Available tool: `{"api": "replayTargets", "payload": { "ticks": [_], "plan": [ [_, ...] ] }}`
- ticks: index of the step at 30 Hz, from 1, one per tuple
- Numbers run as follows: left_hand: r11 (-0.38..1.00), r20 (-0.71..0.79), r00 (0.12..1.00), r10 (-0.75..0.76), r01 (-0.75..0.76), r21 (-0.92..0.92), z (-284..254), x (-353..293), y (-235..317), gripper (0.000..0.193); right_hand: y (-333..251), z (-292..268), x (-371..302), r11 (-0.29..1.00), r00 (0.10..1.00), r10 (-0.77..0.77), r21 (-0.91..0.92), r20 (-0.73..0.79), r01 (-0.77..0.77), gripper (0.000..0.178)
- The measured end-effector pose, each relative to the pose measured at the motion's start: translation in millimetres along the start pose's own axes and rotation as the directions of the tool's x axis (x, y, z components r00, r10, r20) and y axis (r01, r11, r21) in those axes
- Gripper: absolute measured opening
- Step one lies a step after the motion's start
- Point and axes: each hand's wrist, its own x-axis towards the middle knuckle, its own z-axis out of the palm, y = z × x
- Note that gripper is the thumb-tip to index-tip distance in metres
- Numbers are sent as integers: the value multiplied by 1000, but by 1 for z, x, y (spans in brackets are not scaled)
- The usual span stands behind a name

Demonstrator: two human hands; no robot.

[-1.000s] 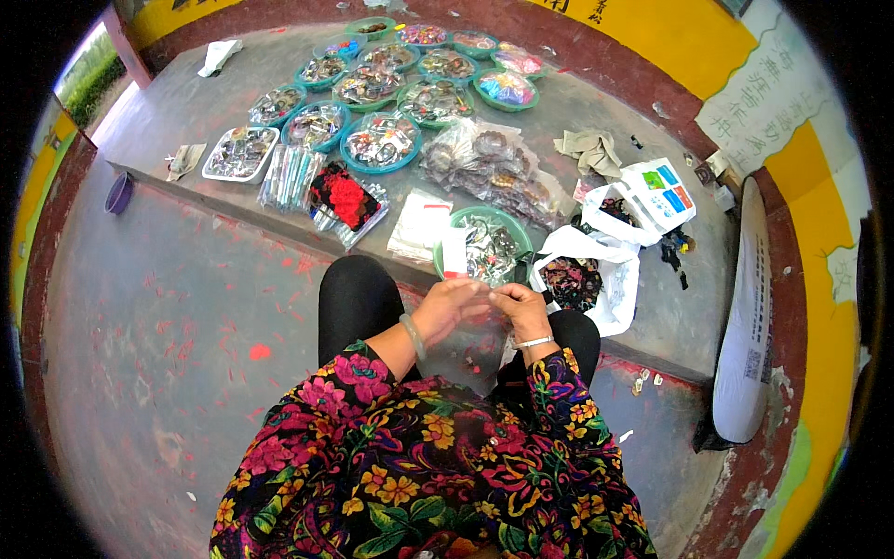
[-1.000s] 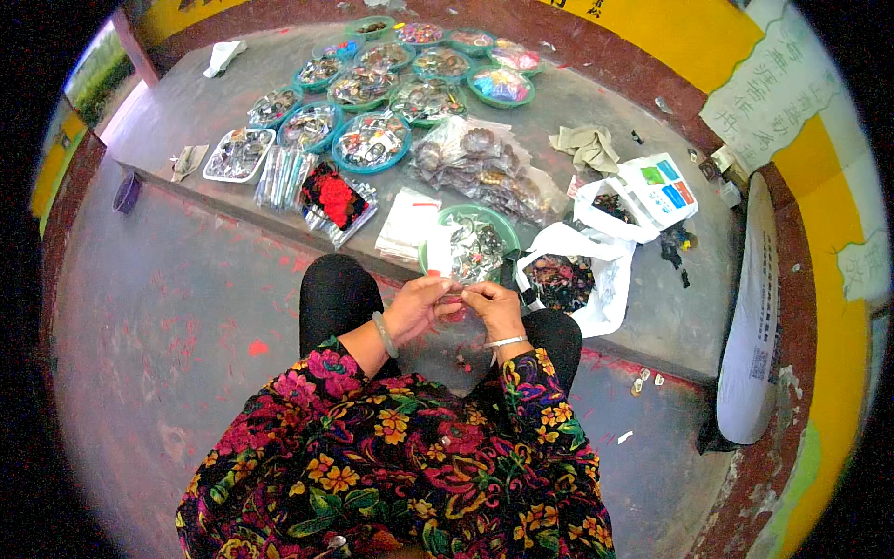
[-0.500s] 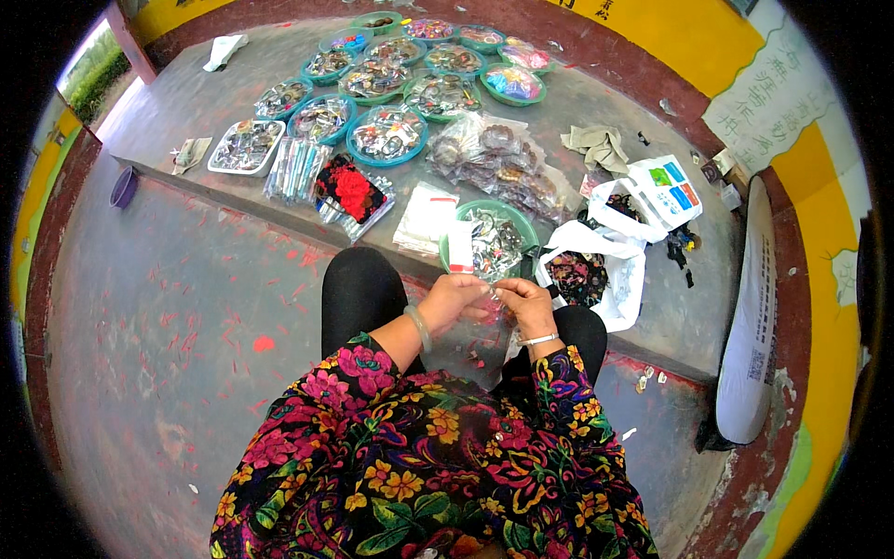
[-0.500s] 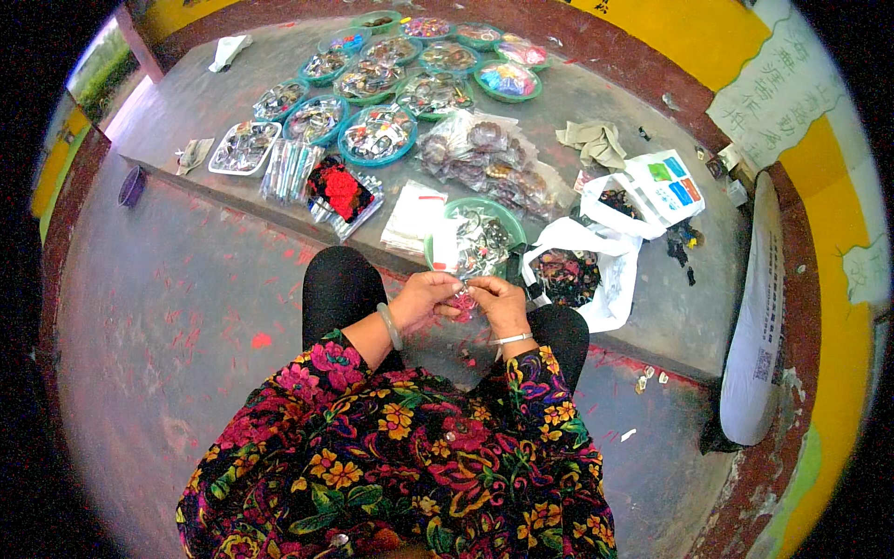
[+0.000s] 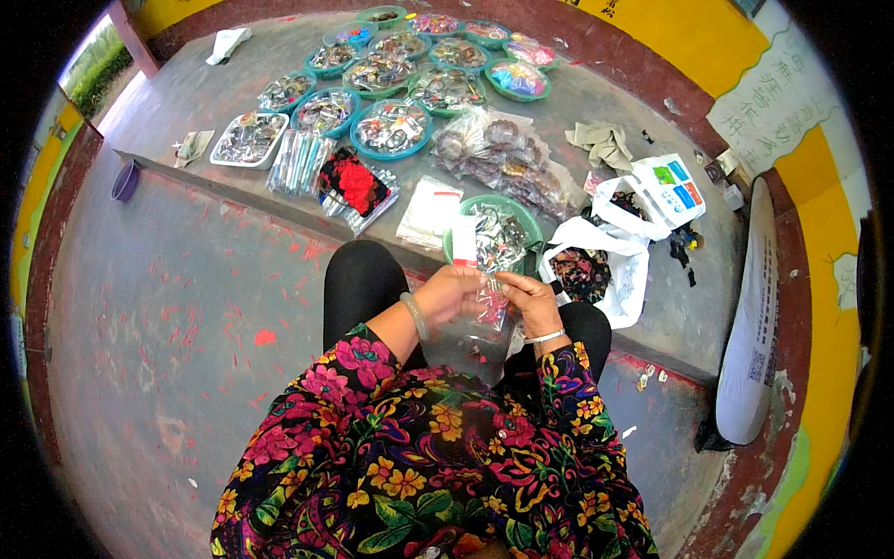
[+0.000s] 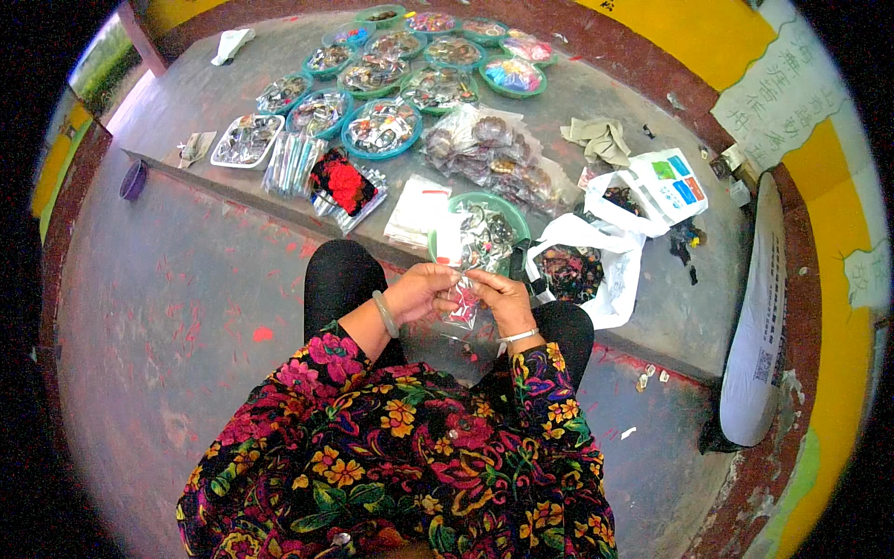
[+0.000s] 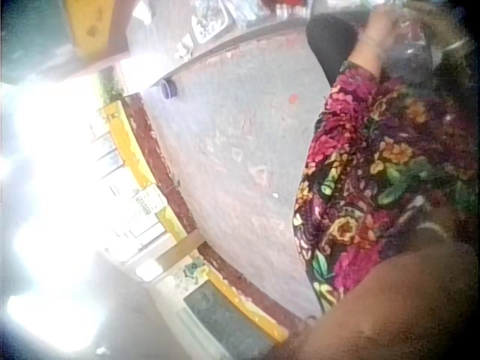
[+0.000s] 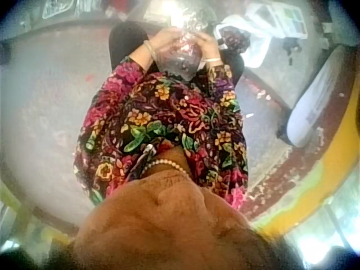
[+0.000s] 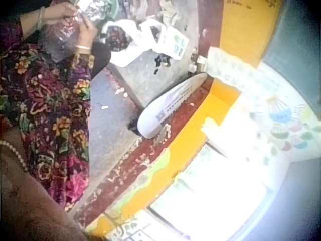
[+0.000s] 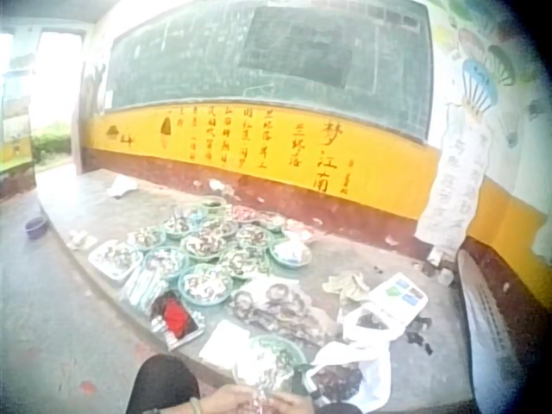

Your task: The person sits on the floor and packs small hair accessories into clear plastic bags. They pick up items from a white bag, place them into a bag, and seal it. The person repeats this process for multiple items, placing the finished packages into a green bowl.

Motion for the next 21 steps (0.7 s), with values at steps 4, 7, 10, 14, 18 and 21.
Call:
{"api": "replayTargets", "payload": {
  "ticks": [4,7,10,14,18,21],
  "plan": [
    [1000,41,999,-11,12,-12,-6,0,1,17,-5,-1,-1,1000,1000,2,-30,28,-1,18],
    [999,64,998,8,-5,-42,-5,-1,2,17,-1,-2,0,1000,999,-4,-19,32,5,15],
    [999,60,998,-3,5,-36,0,-5,7,17,-5,-2,-2,1000,999,-5,-13,43,6,15],
    [998,96,995,5,1,-59,-4,-4,6,17,-4,-3,-1,1000,998,-23,1,65,23,15],
    [998,86,996,-13,19,-66,-1,-6,9,17,-4,-6,-1,1000,997,-8,-20,75,10,17],
    [994,117,993,12,0,-108,-4,-6,9,18,0,-7,0,999,997,-30,-34,73,33,16]
  ]
}}
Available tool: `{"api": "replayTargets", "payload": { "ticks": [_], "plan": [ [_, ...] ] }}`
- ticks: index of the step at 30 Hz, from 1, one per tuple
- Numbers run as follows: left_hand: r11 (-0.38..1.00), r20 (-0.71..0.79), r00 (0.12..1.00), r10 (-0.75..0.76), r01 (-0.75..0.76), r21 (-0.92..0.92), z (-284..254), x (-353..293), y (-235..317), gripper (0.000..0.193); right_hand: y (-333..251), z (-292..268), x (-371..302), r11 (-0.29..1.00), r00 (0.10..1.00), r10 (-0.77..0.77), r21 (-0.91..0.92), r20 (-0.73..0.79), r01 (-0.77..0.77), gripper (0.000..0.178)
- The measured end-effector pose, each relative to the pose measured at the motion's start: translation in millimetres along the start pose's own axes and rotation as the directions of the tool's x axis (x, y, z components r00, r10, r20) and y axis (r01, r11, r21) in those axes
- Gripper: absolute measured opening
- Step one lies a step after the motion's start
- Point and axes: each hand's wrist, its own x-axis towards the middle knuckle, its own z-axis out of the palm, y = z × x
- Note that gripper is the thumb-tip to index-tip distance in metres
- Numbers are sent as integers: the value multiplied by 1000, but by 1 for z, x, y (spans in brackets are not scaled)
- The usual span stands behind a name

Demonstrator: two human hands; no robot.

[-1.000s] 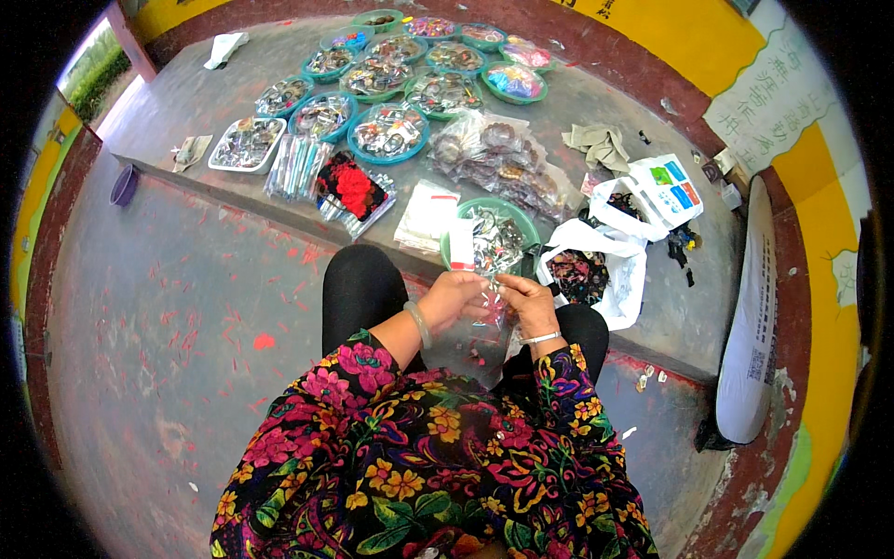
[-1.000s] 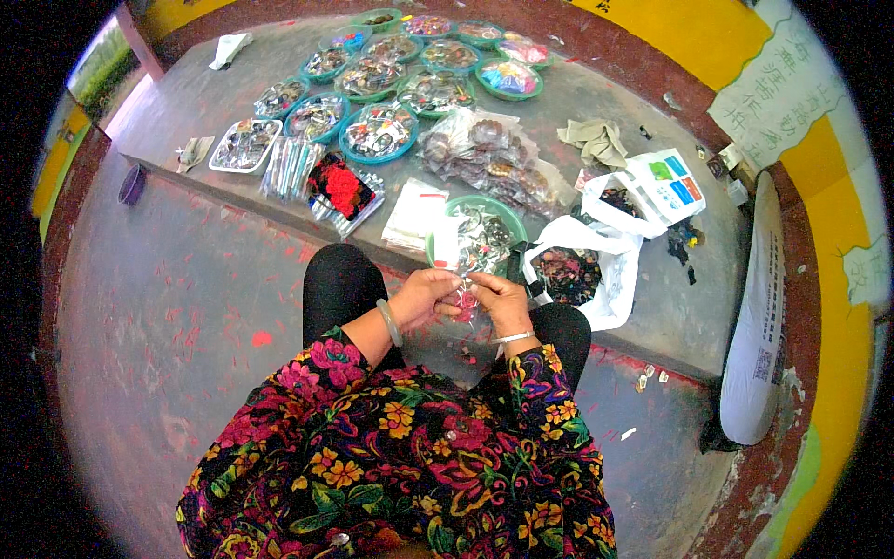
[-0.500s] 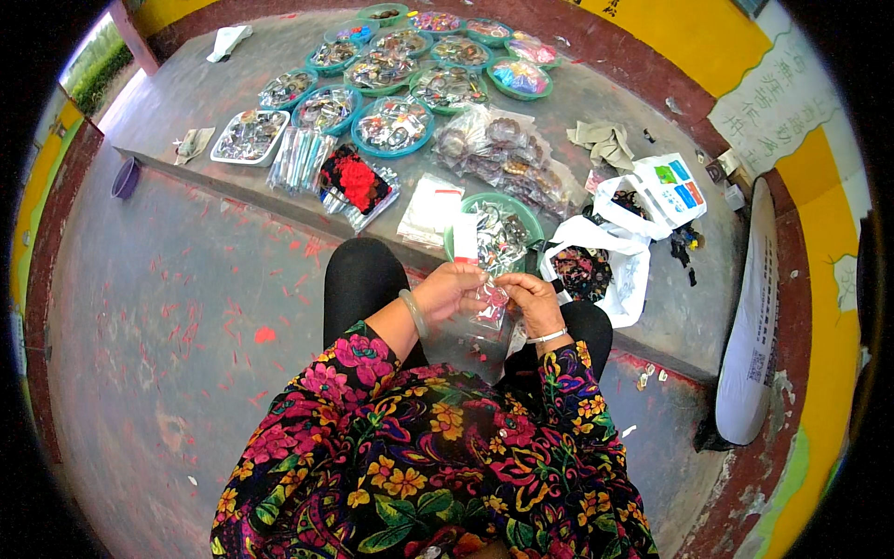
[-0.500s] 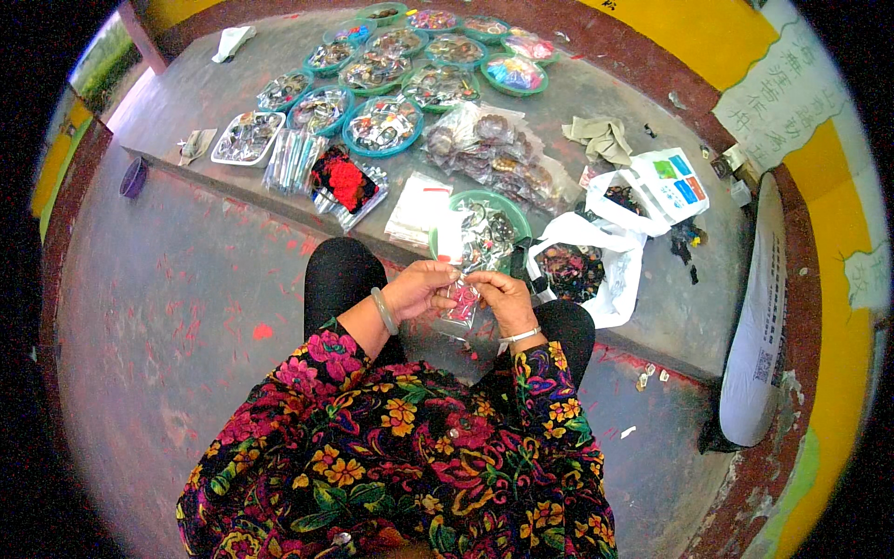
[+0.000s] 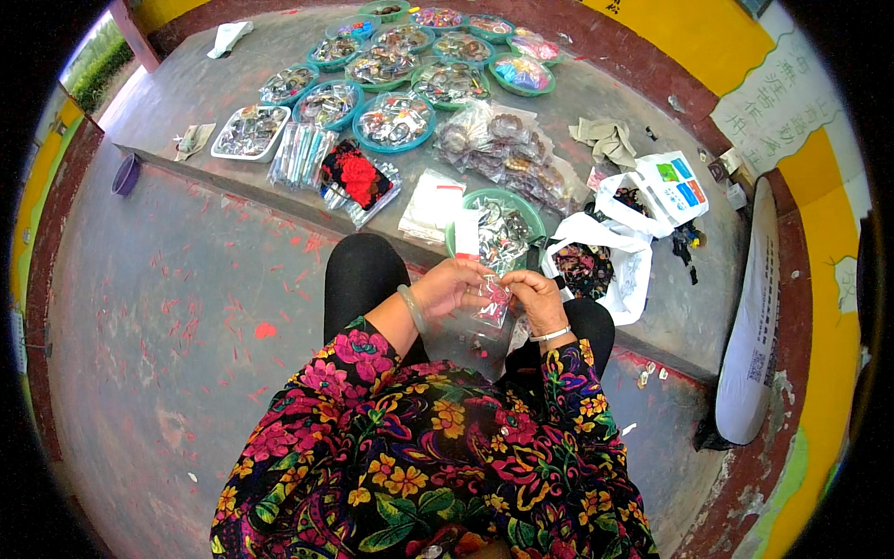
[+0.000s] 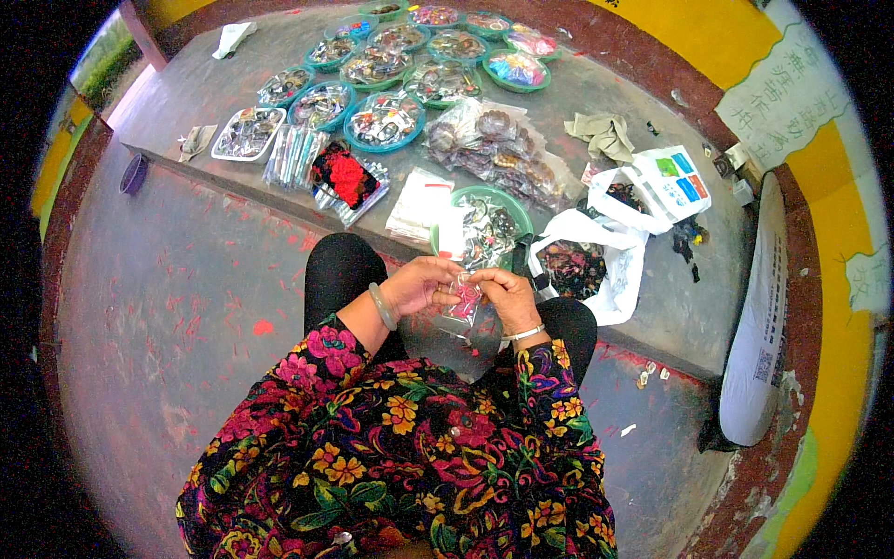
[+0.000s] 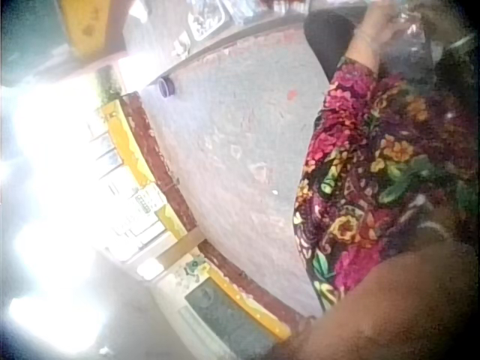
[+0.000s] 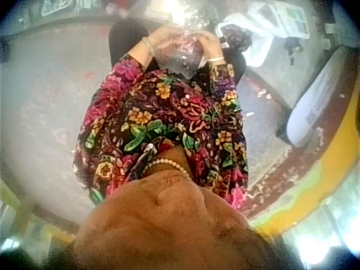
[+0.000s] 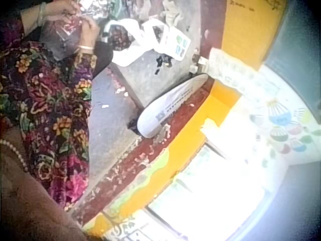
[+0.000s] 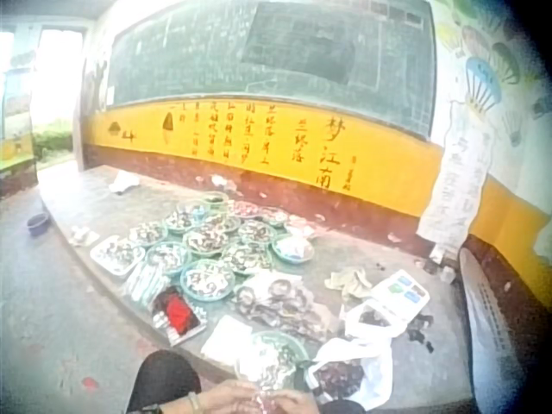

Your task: The person sits on the floor and packs small hair accessories into clear plastic bags. They pick up items from a white bag, place them into a bag, and seal it. The person repeats this process for multiple items, placing the finished packages into a green bowl.

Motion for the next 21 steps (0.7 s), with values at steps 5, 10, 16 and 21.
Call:
{"api": "replayTargets", "payload": {
  "ticks": [5,10,16,21],
  "plan": [
    [999,-1,1000,-27,27,-27,6,-2,4,19,1,1,0,999,1000,-25,-46,-10,24,17],
    [996,-46,998,-39,42,81,7,-1,2,19,-1,2,-1,999,1000,3,-42,-5,-4,17],
    [990,-87,996,-34,45,132,2,4,-3,17,1,2,1,998,1000,-4,-61,0,4,16],
    [990,-121,993,12,5,141,12,1,2,18,-5,3,0,1000,998,18,4,-54,-18,21]
  ]
}}
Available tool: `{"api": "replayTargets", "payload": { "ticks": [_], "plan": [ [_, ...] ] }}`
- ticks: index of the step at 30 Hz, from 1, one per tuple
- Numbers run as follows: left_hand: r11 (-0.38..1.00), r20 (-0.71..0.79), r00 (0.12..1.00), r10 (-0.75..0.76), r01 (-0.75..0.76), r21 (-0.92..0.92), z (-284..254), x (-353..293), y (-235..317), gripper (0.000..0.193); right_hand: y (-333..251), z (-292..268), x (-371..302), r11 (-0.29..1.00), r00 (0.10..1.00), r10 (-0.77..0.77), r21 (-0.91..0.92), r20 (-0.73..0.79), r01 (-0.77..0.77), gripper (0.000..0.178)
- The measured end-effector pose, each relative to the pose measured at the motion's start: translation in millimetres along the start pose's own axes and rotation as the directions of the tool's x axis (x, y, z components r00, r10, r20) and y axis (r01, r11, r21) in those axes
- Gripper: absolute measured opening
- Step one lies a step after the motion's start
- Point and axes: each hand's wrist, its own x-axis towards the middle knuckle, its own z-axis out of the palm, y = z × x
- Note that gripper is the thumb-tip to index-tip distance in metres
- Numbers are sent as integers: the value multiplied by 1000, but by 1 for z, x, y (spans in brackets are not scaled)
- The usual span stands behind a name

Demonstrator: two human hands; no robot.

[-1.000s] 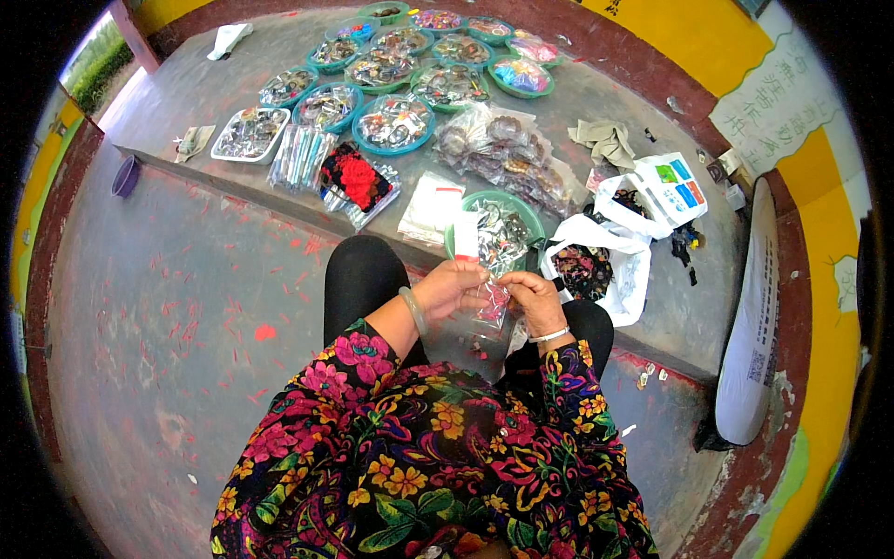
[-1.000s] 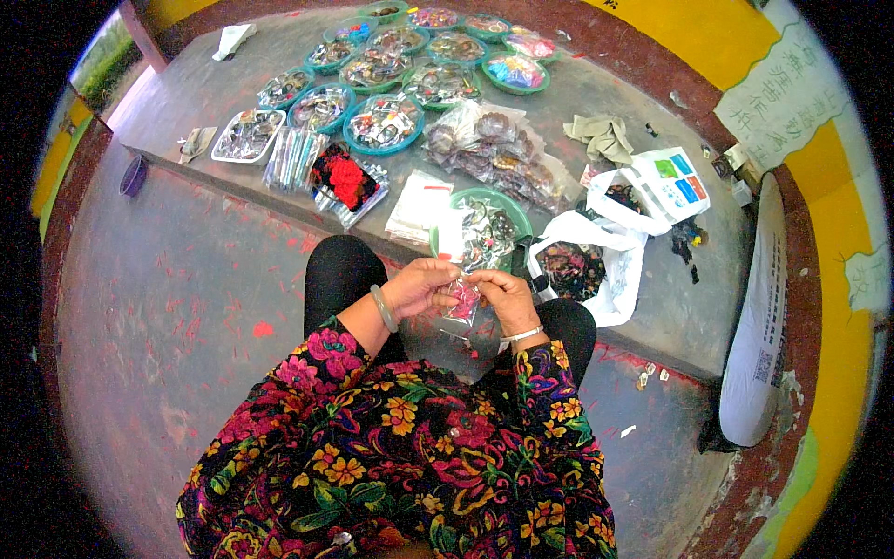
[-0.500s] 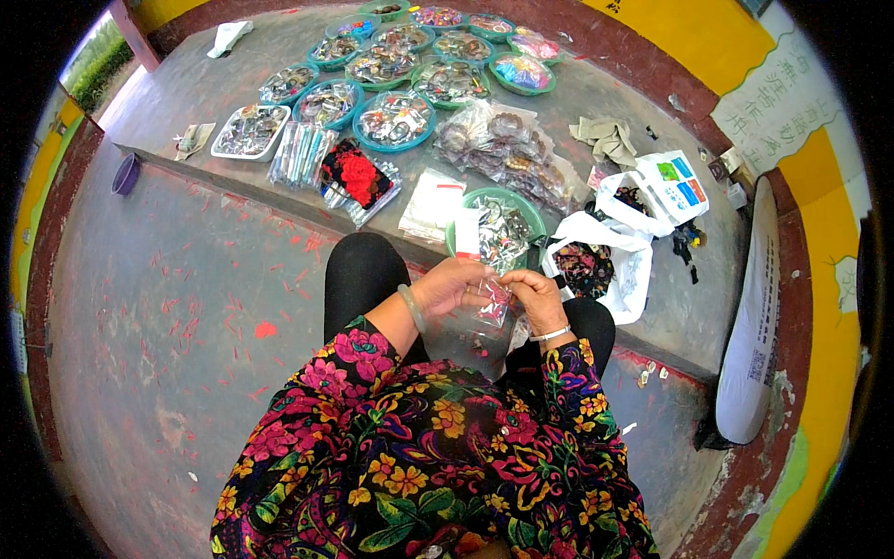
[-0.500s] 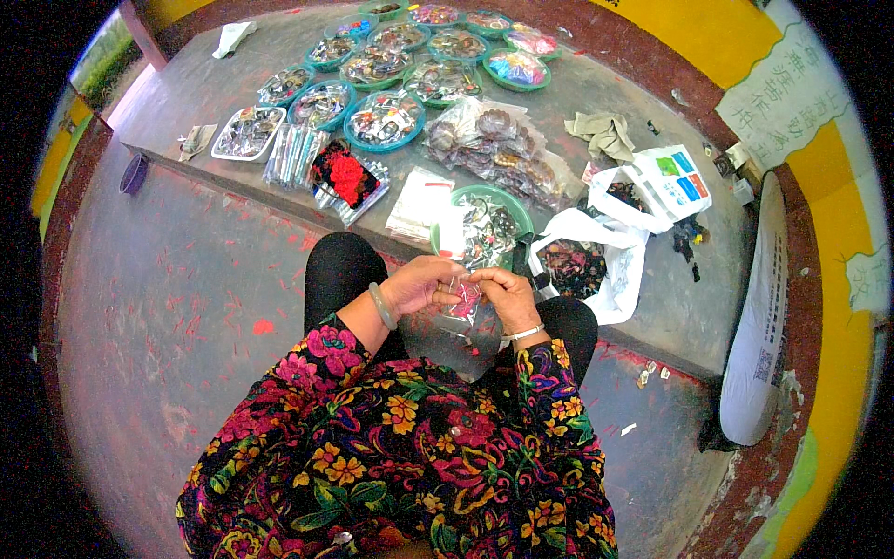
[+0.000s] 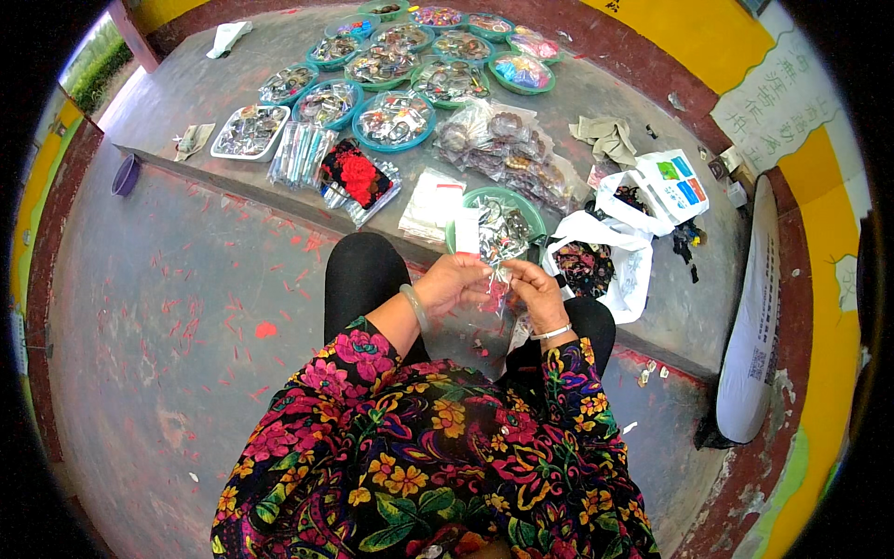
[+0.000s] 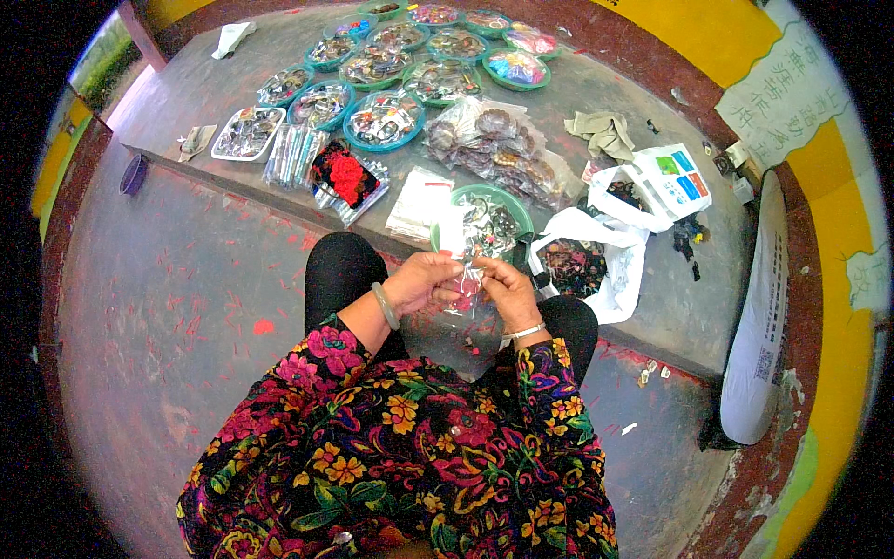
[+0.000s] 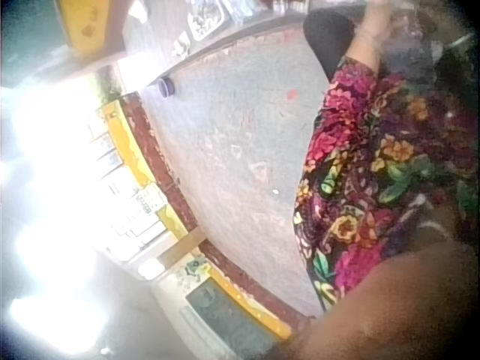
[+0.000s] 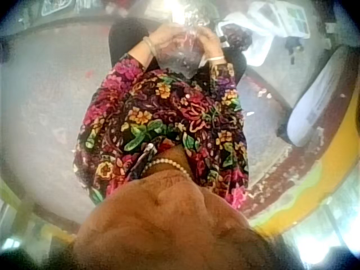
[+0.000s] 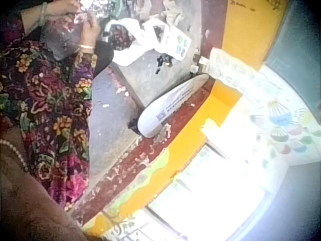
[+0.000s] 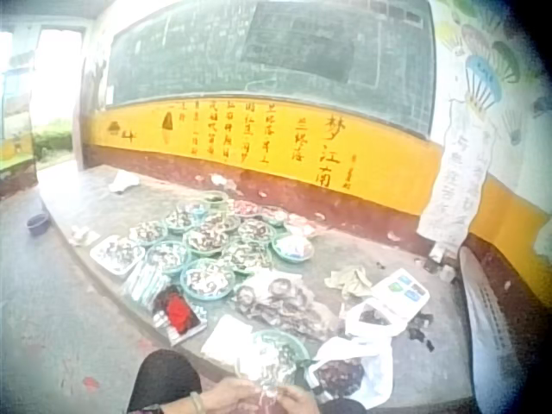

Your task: The person sits on the floor and packs small hair accessories into clear plastic bags. They pick up items from a white bag, place them into a bag, and seal it. The person repeats this process for multiple items, placing the finished packages into a green bowl.

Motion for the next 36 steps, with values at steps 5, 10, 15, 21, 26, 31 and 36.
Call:
{"api": "replayTargets", "payload": {
  "ticks": [5,10,15,21,26,31,36],
  "plan": [
    [995,-70,993,93,-90,48,-2,5,-6,18,0,-1,5,996,994,72,66,-82,-67,21],
    [977,-62,993,100,-86,197,0,8,-11,18,12,-2,7,994,997,74,79,-28,-71,16],
    [969,-10,991,133,-128,212,-5,15,-24,18,23,-2,9,997,998,18,79,-59,-14,8],
    [978,-31,992,121,-114,173,-4,15,-23,19,20,-2,7,999,993,-4,44,-116,9,4],
    [982,4,990,144,-143,126,-10,16,-24,20,20,-1,7,991,991,18,136,-132,0,6],
    [985,33,994,105,-109,134,-3,9,-15,21,14,-1,5,994,989,-1,106,-146,17,7],
    [946,13,994,105,-104,306,-1,8,-10,17,19,-9,6,999,987,-42,24,-153,46,7]
  ]
}}
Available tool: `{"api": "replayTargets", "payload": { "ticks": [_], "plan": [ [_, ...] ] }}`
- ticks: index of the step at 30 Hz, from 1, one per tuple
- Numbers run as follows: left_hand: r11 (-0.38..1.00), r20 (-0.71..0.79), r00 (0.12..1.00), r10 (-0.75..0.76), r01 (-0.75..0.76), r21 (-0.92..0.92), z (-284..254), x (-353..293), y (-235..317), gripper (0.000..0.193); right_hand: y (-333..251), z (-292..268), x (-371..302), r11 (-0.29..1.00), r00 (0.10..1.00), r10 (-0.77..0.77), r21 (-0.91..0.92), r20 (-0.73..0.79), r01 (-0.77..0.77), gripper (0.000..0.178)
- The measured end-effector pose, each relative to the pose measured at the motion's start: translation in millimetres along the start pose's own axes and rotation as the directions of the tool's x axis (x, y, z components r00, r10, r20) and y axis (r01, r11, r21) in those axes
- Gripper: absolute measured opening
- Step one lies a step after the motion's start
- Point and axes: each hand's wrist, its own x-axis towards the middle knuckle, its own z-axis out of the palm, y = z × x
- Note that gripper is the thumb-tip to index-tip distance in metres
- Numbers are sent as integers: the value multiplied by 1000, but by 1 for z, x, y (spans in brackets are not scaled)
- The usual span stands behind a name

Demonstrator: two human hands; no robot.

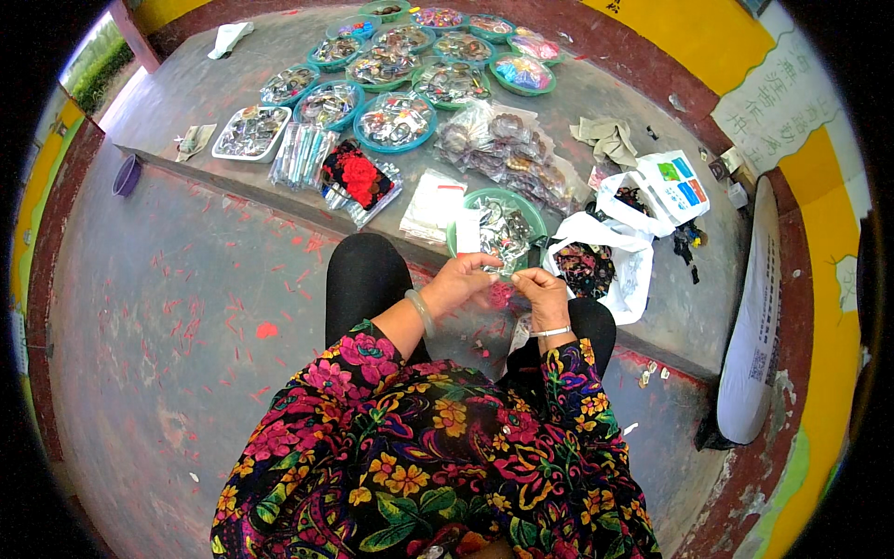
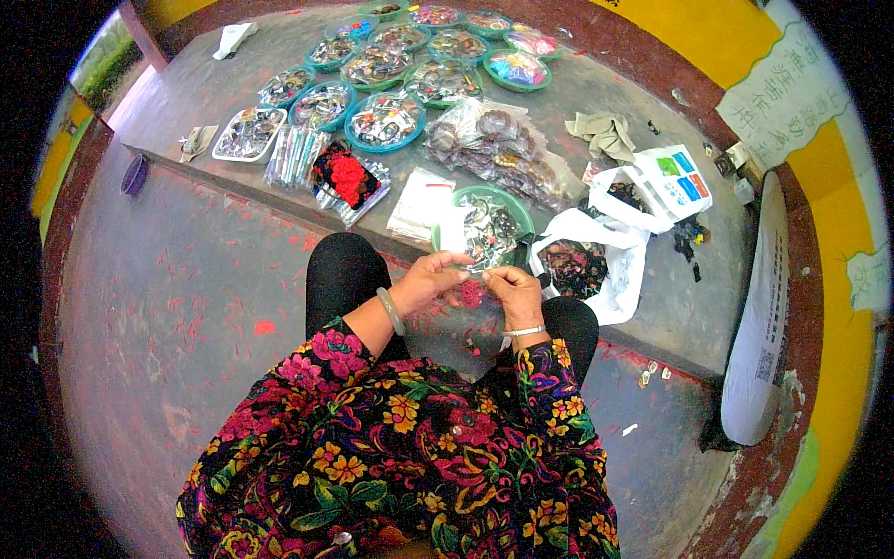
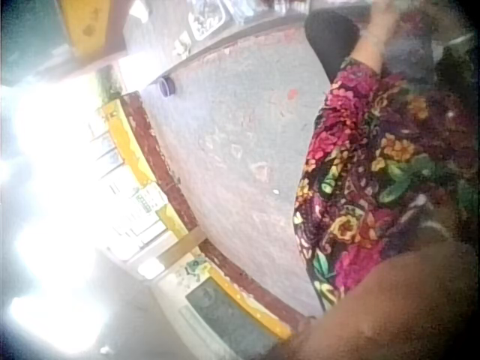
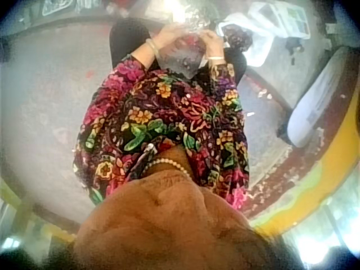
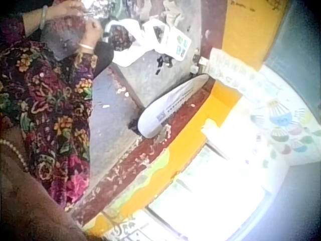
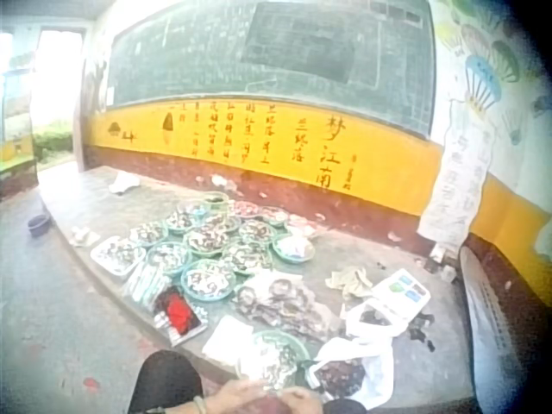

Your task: The person sits on the floor and packs small hair accessories into clear plastic bags. They pick up items from a white bag, place them into a bag, and seal it. The person repeats this process for multiple items, placing the finished packages into a green bowl.

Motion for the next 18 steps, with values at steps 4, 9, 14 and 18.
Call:
{"api": "replayTargets", "payload": {
  "ticks": [4,9,14,18],
  "plan": [
    [959,0,962,274,-273,70,2,8,-17,16,-7,3,-3,976,992,-99,-184,79,113,6],
    [924,36,984,173,-175,340,-2,4,-13,11,-7,3,-4,932,980,-112,-325,167,162,7],
    [914,-59,994,97,-65,401,1,1,-6,8,-12,5,-7,909,971,-149,-360,189,209,8],
    [934,-69,997,45,-17,357,-2,2,-8,11,-17,6,-9,868,958,-218,-412,188,278,8]
  ]
}}
